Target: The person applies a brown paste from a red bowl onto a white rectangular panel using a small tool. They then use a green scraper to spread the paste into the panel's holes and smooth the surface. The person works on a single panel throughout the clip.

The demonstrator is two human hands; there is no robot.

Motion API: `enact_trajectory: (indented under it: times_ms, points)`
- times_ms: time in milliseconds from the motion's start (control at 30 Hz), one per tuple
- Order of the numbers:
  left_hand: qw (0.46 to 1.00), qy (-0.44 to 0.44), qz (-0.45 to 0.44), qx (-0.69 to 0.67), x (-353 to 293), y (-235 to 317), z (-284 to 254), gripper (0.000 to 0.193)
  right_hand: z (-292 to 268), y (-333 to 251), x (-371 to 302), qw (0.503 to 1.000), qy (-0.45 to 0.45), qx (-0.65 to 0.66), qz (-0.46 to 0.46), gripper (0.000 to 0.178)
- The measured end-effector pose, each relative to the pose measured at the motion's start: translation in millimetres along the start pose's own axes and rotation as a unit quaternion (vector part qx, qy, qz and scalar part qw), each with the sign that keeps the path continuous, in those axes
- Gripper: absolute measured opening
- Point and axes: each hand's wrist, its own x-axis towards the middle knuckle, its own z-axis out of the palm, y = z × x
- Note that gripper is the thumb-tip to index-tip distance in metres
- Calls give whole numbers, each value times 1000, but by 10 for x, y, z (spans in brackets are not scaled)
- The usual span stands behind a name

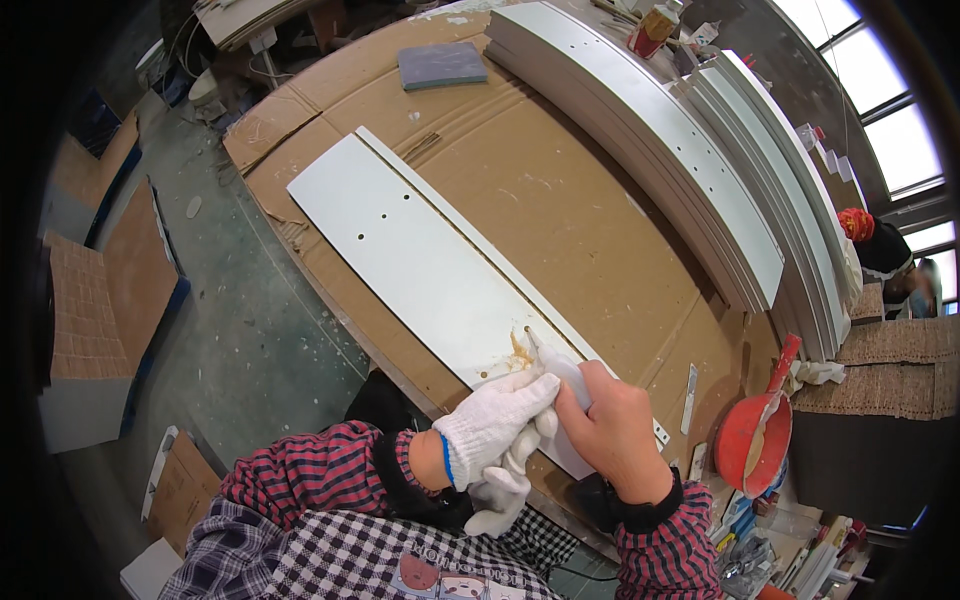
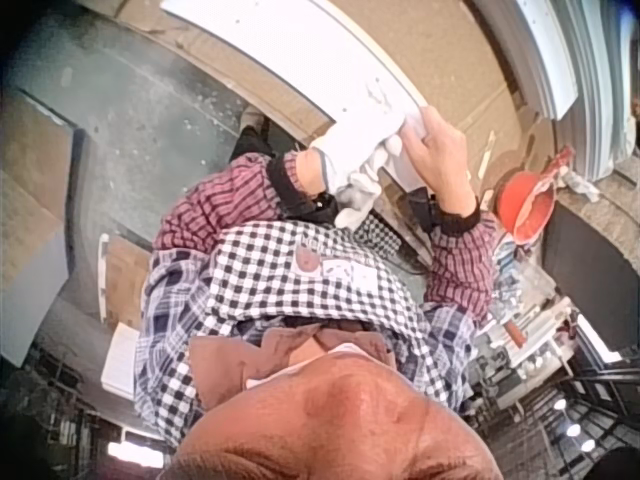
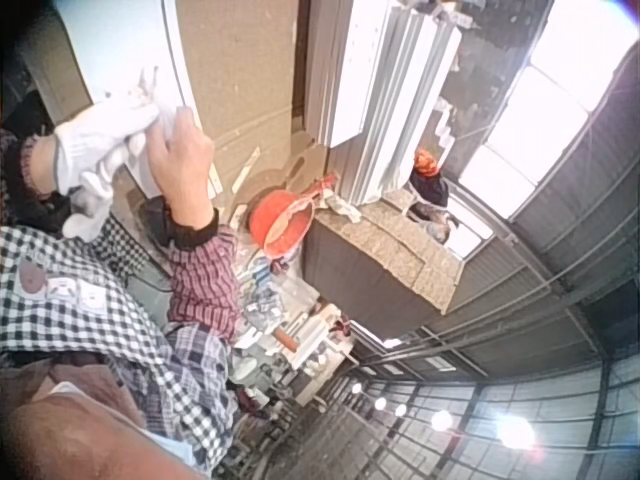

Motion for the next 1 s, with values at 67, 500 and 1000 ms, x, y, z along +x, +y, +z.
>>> enact_trajectory:
  times_ms: [67,500,1000]
  points:
    - [1000,-3,0,-4,-6,9,3,32,-4,3,0,1000,-4,-4,3,26]
    - [999,-30,-20,38,-82,-11,62,28,33,128,-236,995,31,86,30,27]
    - [988,-68,-76,112,-110,-262,265,31,-34,320,-690,996,77,33,37,26]
